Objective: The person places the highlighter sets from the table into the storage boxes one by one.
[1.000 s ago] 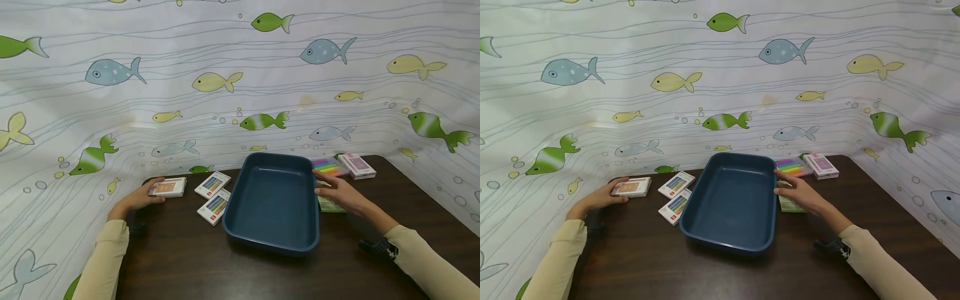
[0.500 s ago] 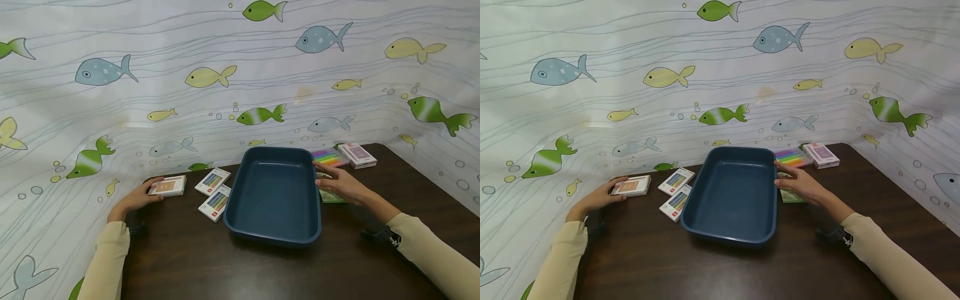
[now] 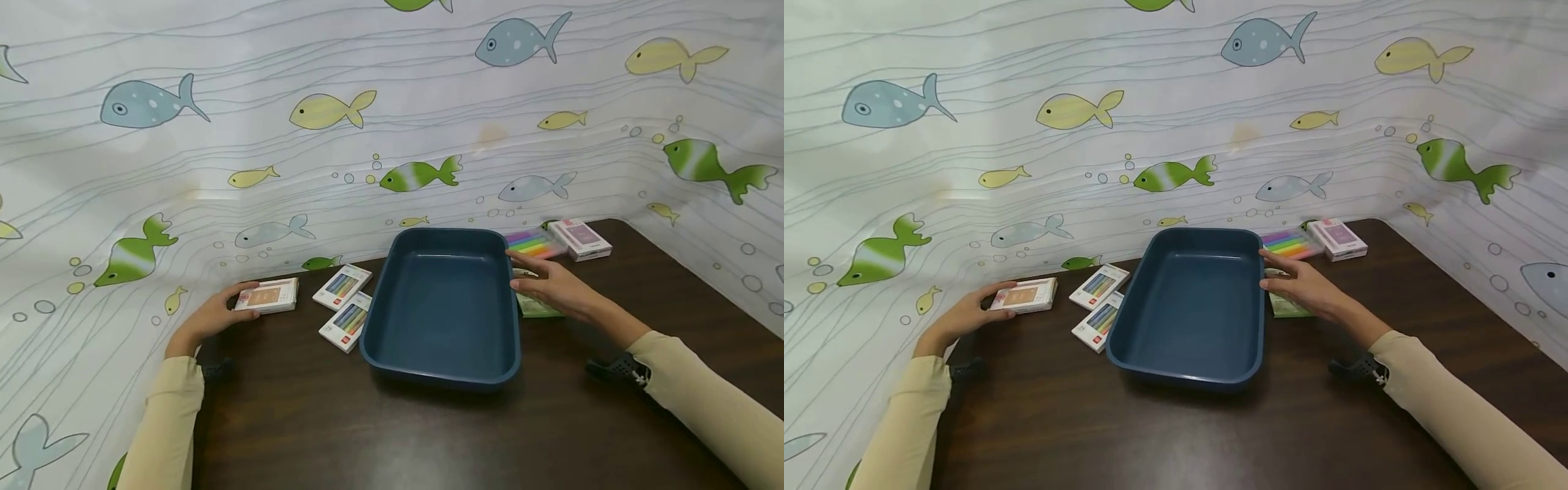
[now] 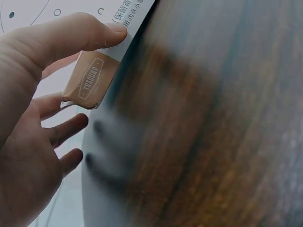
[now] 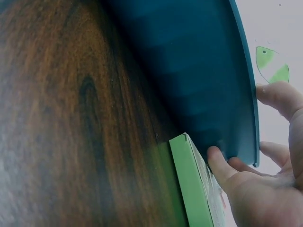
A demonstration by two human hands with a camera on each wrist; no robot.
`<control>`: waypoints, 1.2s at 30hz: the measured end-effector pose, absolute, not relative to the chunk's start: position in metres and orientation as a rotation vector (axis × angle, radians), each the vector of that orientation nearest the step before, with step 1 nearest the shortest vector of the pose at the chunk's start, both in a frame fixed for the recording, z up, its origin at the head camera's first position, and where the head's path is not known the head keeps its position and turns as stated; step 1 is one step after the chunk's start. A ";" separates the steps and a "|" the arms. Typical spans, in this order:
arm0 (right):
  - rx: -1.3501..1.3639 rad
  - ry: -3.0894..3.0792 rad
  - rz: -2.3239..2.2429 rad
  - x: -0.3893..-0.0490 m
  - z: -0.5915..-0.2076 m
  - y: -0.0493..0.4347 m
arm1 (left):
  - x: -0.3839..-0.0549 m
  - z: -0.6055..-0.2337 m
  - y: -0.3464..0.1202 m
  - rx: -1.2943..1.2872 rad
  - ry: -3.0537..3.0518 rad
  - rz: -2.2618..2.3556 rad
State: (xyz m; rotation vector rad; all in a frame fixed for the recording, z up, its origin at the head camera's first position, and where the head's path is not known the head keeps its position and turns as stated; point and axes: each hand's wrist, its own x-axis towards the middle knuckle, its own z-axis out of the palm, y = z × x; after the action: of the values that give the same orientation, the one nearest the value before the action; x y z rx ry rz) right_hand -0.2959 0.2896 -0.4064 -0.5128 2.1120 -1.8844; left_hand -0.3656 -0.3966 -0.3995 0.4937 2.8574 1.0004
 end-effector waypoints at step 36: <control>-0.525 2.135 -1.869 -0.296 -0.409 0.291 | -0.359 -0.367 -0.357 0.240 2.337 1.756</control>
State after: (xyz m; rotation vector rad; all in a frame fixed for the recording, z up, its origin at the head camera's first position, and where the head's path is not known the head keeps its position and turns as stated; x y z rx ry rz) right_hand -0.2959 0.2906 -0.4089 -0.5245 2.1349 -1.8685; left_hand -0.3587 -0.3574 -0.3666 0.2398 2.3373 1.7565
